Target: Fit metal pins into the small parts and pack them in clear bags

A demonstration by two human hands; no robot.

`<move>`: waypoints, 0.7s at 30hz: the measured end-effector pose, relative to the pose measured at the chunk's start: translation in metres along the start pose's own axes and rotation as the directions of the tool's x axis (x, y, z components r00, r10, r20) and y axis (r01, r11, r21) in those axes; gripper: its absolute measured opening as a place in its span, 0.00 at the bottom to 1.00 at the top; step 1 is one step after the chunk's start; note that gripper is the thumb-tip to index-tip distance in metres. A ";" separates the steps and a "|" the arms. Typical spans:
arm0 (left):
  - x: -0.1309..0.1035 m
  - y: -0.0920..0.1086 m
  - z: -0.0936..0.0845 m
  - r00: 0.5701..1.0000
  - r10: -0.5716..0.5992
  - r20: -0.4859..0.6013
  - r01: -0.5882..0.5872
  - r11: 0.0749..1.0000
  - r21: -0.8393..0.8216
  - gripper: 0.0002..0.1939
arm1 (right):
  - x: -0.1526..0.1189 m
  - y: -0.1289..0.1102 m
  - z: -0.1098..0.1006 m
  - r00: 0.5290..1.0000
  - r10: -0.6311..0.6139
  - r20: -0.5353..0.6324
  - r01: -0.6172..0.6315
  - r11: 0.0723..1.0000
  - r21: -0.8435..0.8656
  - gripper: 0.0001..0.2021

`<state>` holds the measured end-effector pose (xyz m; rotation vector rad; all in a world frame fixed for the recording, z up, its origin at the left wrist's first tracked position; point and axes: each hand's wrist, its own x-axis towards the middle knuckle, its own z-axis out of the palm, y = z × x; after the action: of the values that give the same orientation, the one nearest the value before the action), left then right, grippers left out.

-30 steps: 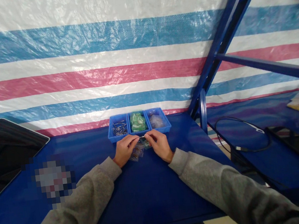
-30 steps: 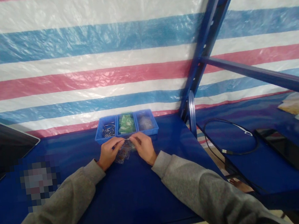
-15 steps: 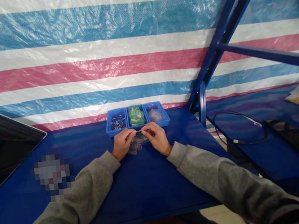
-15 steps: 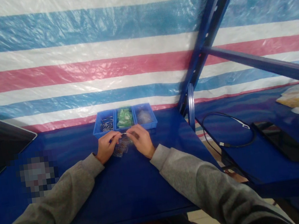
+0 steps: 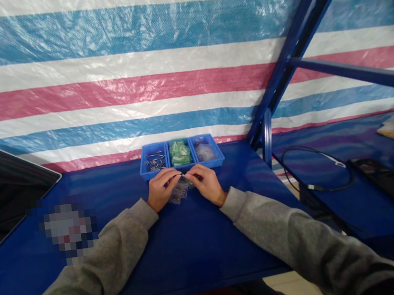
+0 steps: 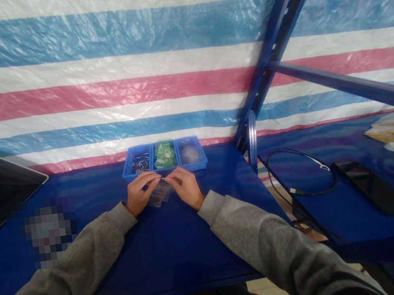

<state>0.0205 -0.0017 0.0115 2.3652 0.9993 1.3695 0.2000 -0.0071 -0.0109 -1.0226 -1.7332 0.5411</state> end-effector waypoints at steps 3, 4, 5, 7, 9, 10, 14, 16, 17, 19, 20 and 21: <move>-0.001 0.002 0.000 0.997 -0.083 -0.002 0.083 0.994 -0.064 0.09 | 0.000 -0.001 -0.001 1.000 0.011 -0.019 -0.011 1.000 -0.015 0.13; -0.001 0.002 0.000 0.994 -0.110 0.007 0.110 0.991 -0.076 0.10 | 0.000 -0.001 -0.001 1.000 0.018 -0.024 -0.018 1.000 -0.018 0.14; -0.002 0.002 0.000 0.991 -0.130 0.018 0.131 0.988 -0.078 0.10 | 0.000 -0.002 -0.001 0.999 0.024 -0.027 -0.024 1.000 -0.020 0.14; -0.003 0.002 0.000 0.987 -0.153 0.037 0.156 0.986 -0.061 0.11 | 0.000 -0.003 -0.002 0.999 0.029 -0.031 -0.030 0.999 -0.019 0.14; -0.004 0.000 0.000 0.985 -0.162 0.051 0.164 0.985 -0.046 0.11 | 0.000 -0.004 -0.002 0.999 0.022 -0.035 -0.023 1.000 -0.015 0.14; -0.004 -0.001 0.001 0.985 -0.164 0.053 0.166 0.985 -0.044 0.11 | 0.000 -0.004 -0.002 0.999 0.015 -0.039 -0.015 1.000 -0.012 0.14; -0.004 -0.005 0.002 0.990 -0.125 0.058 0.126 0.992 -0.003 0.09 | 0.000 -0.003 -0.002 0.998 -0.010 -0.063 0.011 1.000 0.002 0.13; -0.003 -0.006 0.002 0.996 -0.072 0.061 0.070 0.997 0.039 0.09 | 0.000 -0.003 -0.001 0.997 -0.008 -0.079 0.009 1.000 0.011 0.12; -0.003 -0.006 0.002 0.997 -0.047 0.058 0.044 0.998 0.055 0.09 | 0.000 -0.003 -0.001 0.996 -0.005 -0.085 0.006 1.000 0.015 0.12; -0.002 -0.006 0.002 0.999 -0.019 0.041 0.016 0.997 0.072 0.08 | -0.001 -0.003 -0.001 0.996 0.002 -0.089 0.000 1.000 0.022 0.12; -0.002 -0.006 0.002 1.000 -0.018 0.026 0.017 0.997 0.073 0.07 | -0.001 -0.003 -0.001 0.996 0.003 -0.085 -0.001 1.000 0.026 0.11; -0.002 -0.006 0.002 1.000 -0.025 0.010 0.025 0.997 0.071 0.06 | -0.001 -0.003 -0.001 0.997 0.000 -0.079 0.002 1.000 0.030 0.11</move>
<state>0.0193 0.0017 0.0060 2.3998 1.0880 1.3314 0.1998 -0.0097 -0.0084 -1.0085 -1.6514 0.5186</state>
